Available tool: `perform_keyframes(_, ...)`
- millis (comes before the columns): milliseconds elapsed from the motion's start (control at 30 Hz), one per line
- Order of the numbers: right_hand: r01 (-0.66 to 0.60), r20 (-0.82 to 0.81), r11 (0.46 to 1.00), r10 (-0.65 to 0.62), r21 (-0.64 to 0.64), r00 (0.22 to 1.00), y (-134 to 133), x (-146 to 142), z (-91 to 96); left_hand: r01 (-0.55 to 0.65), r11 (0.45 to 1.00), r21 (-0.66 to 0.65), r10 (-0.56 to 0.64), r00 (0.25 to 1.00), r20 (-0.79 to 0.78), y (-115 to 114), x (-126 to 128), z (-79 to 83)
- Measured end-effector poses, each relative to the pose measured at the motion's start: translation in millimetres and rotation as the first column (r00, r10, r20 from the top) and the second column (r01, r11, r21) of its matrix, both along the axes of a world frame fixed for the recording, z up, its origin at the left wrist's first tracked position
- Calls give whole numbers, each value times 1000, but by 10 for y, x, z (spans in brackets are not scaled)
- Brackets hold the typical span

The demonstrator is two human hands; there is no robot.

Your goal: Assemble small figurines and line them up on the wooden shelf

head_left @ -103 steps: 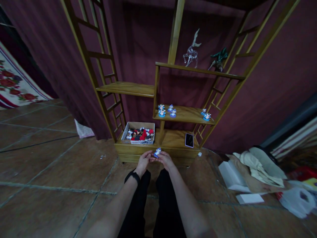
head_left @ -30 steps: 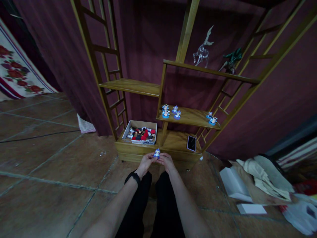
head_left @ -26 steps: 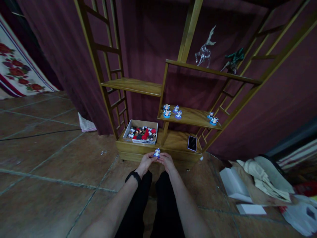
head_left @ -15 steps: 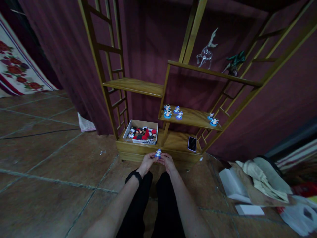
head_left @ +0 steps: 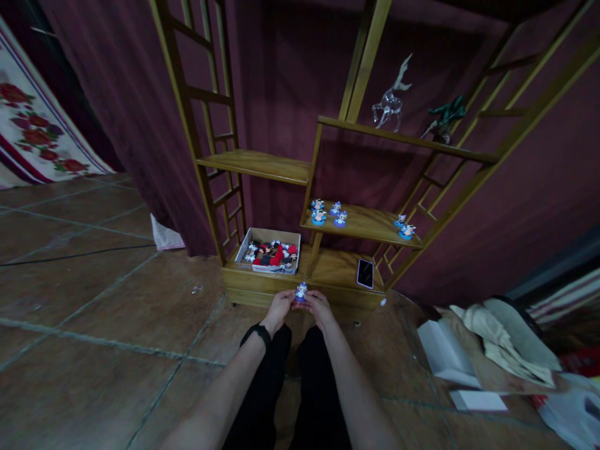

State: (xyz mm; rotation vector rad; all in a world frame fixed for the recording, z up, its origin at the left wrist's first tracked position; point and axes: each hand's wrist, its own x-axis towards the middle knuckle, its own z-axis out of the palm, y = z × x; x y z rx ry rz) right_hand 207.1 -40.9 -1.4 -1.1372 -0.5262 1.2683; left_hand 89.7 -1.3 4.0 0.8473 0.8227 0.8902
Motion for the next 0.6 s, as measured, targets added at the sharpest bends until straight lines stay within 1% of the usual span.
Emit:
perform_keyframes(100,-11,0,1000,11,7,1000,-11,0,9,-25,1000,-19,25,1000,-11,12,1,-8)
perform_keyframes(333,-37,8,999,37,-8,999,-20,6,56,-22,996,-90,23,1000,-1,52,-25,-20)
perform_keyframes(400,-39,9,999,39,-7,999,-20,4,59,-17,995,-97,18,1000,8,56,-37,-26)
perform_keyframes(600,-30,19,1000,30,-8,999,-15,-19,54,-53,992,-112,55,998,15,67,-53,-67)
